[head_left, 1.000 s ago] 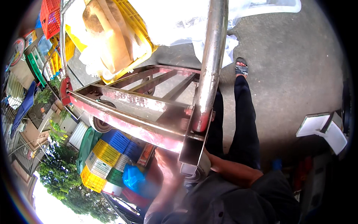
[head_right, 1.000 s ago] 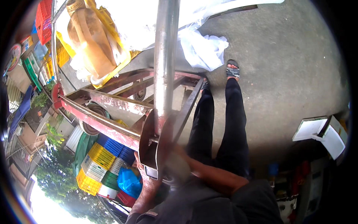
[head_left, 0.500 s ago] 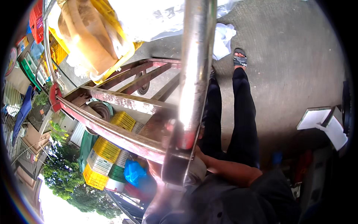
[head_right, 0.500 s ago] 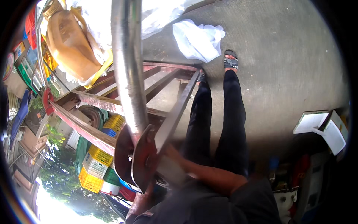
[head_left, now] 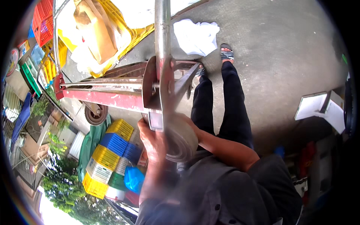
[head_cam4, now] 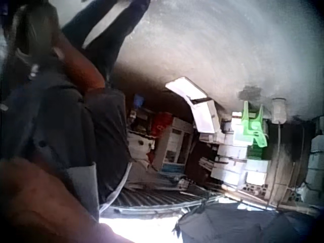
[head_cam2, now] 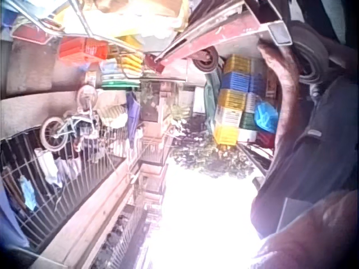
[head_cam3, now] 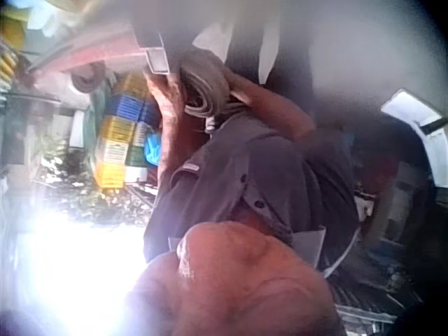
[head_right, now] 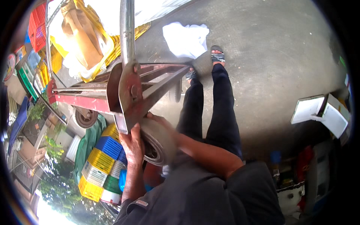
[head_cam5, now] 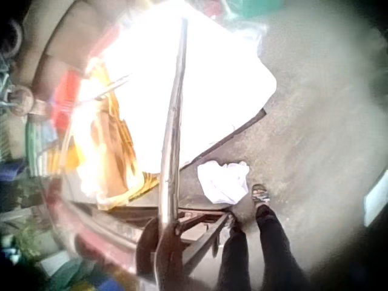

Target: The person applies clear tape to the wheel of a hand truck, retrieves a bottle of motor oil, and pours the oil onto the wheel's axle while spinning it by hand.

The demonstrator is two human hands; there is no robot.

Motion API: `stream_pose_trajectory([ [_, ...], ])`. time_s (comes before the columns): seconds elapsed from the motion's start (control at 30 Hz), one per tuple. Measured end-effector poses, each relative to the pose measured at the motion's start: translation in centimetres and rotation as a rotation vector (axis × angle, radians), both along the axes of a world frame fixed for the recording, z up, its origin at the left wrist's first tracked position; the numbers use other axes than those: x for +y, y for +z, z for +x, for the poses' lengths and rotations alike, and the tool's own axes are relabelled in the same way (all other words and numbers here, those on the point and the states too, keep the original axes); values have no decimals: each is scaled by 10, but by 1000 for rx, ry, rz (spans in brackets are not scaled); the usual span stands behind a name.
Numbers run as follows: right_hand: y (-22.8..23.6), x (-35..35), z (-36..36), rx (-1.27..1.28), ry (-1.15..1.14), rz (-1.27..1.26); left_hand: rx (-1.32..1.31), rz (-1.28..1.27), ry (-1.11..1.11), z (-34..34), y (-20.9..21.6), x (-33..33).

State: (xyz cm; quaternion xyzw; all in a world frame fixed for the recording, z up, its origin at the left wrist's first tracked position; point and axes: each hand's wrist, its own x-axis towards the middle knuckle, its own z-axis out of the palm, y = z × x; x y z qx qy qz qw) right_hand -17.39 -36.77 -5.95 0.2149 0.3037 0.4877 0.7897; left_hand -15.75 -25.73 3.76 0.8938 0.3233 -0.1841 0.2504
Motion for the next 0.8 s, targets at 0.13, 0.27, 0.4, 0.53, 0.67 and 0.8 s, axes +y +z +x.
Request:
stream_pose_trajectory([
  [0.13, -23, 22, -48, -66, -375, 121, 74, -29, 4, 9, 2, 5],
  [0.27, -30, 9, -55, -166, -278, -164, 105, -310, -5, 13, 4, 34],
  [0.4, -13, -28, -21, -11, 238, -584, 227, -796, 151, 6, -17, 71],
  [0.53, 5, -52, -18, -539, 66, -813, 369, -1176, 347, 8, -42, 91],
  [0.67, 42, -50, -5, -766, 258, -1059, 367, -1304, 417, 16, -48, 89],
  [0.8, 50, -42, -6, -582, 198, -972, 409, -1329, 425, 19, -49, 87],
])
